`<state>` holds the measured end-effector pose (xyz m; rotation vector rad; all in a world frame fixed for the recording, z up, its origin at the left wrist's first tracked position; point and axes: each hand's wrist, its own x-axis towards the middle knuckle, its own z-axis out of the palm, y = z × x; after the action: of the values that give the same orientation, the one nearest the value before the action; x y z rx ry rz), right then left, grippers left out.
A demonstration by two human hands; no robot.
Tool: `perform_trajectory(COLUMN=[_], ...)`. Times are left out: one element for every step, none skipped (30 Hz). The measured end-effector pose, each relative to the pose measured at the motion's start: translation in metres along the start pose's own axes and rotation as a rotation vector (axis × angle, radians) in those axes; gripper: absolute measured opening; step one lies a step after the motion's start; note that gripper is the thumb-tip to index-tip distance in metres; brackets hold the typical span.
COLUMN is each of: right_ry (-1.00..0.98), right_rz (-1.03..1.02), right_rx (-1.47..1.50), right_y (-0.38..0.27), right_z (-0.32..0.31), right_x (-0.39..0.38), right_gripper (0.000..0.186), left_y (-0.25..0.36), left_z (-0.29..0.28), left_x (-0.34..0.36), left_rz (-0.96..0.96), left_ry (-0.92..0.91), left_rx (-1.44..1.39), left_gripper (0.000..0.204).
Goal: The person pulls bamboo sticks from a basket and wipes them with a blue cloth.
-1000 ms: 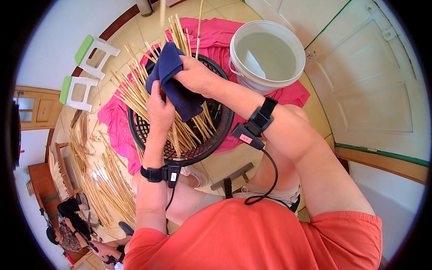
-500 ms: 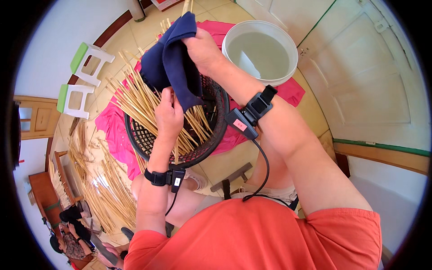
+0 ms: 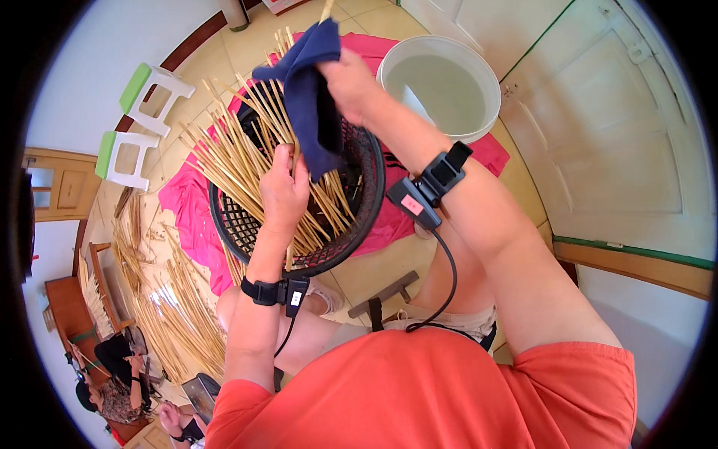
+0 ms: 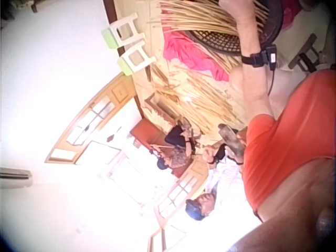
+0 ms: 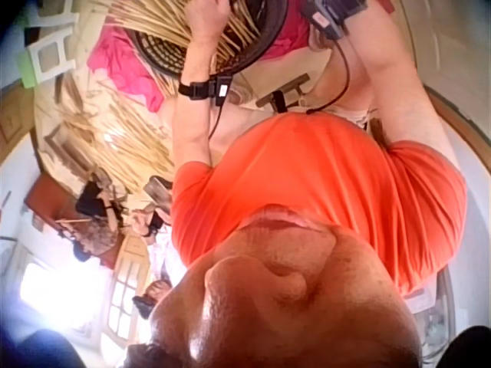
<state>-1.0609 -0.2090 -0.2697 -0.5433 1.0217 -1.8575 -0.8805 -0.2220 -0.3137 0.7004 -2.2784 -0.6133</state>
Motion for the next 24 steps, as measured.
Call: perform_trajectory(right_ry=[-0.027,-0.051,-0.100,-0.149,-0.198,-0.206,-0.223,-0.240,-0.260,-0.238,-0.219,-0.203,-0.175,-0.165,-0.157,-0.121,-0.110,-0.111,-0.088,-0.046,-0.052,-0.050,-0.051,-0.068], right_rz=[0.016,0.082,0.121,0.085,0.050,0.096,0.118,0.140,0.163,0.150,0.138,0.127,0.113,0.108,0.106,0.081,0.093,0.119,0.091,0.108,0.097,0.117,0.139,0.144], right_rx=[-0.029,-0.063,-0.124,-0.170,-0.216,-0.242,-0.245,-0.248,-0.252,-0.246,-0.241,-0.236,-0.241,-0.232,-0.224,-0.193,-0.193,-0.166,-0.169,-0.197,-0.183,-0.168,-0.156,-0.168], right_y=[0.012,0.016,0.025,0.029,0.032,0.034,0.031,0.027,0.024,0.025,0.027,0.029,0.030,0.033,0.036,0.035,0.034,0.033,0.033,0.032,0.033,0.034,0.035,0.037], right_z=[0.004,0.010,0.011,0.014,0.015,0.016,0.017,0.019,0.021,0.022,0.023,0.025,0.023,0.023,0.022,0.023,0.023,0.023,0.020,0.022,0.023,0.022,0.023,0.020], right_x=[-0.003,-0.013,-0.017,-0.022,-0.026,-0.028,-0.029,-0.029,-0.029,-0.030,-0.030,-0.029,-0.028,-0.026,-0.025,-0.025,-0.025,-0.024,-0.022,-0.022,-0.021,-0.020,-0.019,-0.018], right_gripper=[0.018,0.018,0.019,0.019,0.020,0.020,0.021,0.022,0.023,0.021,0.020,0.019,0.018,0.018,0.017,0.016,0.016,0.016,0.016,0.017,0.019,0.019,0.019,0.020], left_y=[-0.003,-0.006,-0.008,-0.007,-0.010,-0.016,-0.019,-0.019,-0.018,-0.017,-0.017,-0.019,-0.020,-0.020,-0.016,-0.015,-0.014,-0.011,-0.004,-0.005,-0.009,-0.009,-0.008,-0.006], left_z=[-0.003,-0.004,-0.005,-0.006,-0.005,-0.003,-0.003,-0.003,-0.004,-0.005,-0.006,-0.005,-0.001,-0.004,-0.006,-0.004,-0.005,-0.008,-0.009,-0.009,-0.009,-0.008,-0.010,-0.012], left_x=[0.001,0.002,0.003,0.005,0.006,0.005,0.006,0.006,0.007,0.007,0.006,0.005,0.006,0.005,0.005,0.007,0.007,0.006,0.010,0.010,0.009,0.007,0.006,0.004], left_rz=[-0.013,-0.023,-0.033,-0.024,-0.026,-0.029,-0.032,-0.007,-0.006,-0.009,-0.014,-0.011,-0.010,-0.021,-0.043,-0.038,-0.035,-0.075,-0.104,-0.117,-0.123,-0.151,-0.178,-0.184], left_ry=[0.006,0.013,0.019,0.038,0.038,0.039,0.039,0.063,0.068,0.074,0.081,0.081,0.084,0.091,0.089,0.090,0.091,0.065,0.040,0.038,0.033,0.078,0.127,0.176], left_rx=[0.020,0.032,0.045,0.029,0.039,0.050,0.061,0.101,0.077,0.053,0.031,0.023,0.010,0.018,0.002,0.003,0.010,0.009,-0.002,-0.037,-0.073,-0.113,-0.152,-0.156], left_gripper=[0.013,0.015,0.018,0.032,0.035,0.039,0.043,0.044,0.043,0.043,0.043,0.043,0.042,0.042,0.041,0.041,0.042,0.043,0.044,0.043,0.039,0.040,0.041,0.045])
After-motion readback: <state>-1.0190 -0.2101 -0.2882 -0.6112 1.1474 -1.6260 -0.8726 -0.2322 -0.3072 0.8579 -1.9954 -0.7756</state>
